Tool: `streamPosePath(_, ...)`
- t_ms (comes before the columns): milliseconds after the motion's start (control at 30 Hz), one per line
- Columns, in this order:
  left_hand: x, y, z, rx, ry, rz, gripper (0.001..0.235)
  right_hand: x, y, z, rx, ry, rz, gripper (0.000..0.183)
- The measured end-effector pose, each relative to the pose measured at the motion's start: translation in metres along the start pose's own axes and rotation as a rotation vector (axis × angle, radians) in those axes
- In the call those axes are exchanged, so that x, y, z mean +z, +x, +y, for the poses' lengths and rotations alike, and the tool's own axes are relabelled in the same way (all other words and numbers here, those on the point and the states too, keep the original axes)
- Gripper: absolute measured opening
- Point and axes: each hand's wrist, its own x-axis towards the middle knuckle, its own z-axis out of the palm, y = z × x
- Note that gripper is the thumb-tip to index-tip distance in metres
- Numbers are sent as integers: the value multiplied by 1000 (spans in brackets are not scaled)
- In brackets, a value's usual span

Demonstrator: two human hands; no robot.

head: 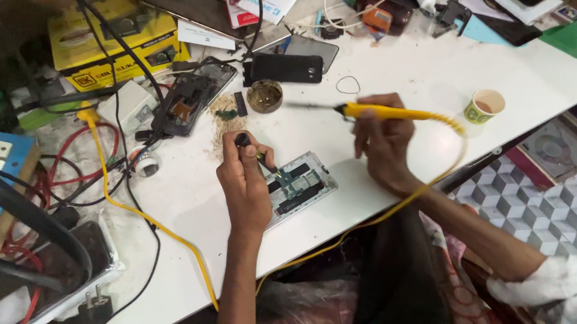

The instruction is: The person uses a soldering iron and a small screwdriver to work on a circuit board placed on a cluttered workbench. They repeatedly apply the soldering iron to various points on the board while holding the board steady with the screwdriver.

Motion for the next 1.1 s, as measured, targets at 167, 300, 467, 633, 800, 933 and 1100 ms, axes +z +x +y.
streamPosePath(167,0,-4,-3,56,-25,17,42,-25,-22,-3,166,153,203,28)
streamPosePath(300,0,-6,-6,59,12,13,41,-30,-36,0,131,73,69,33)
streamPosePath(467,0,-7,-7,46,-28,-13,41,-26,-46,0,-1,-51,-38,35)
streamPosePath(633,0,-4,-4,40,-14,-18,38,-24,-44,-3,-9,-95,-51,37)
streamPosePath(800,1,-4,-5,25,-32,-13,37,-24,-45,-2,11,-83,-41,37)
streamPosePath(933,0,-5,-6,44,-38,-17,40,-24,-44,0,7,-50,-56,37)
streamPosePath(1100,0,-5,-5,40,-31,-8,44,-25,-44,0,8,-22,-80,37)
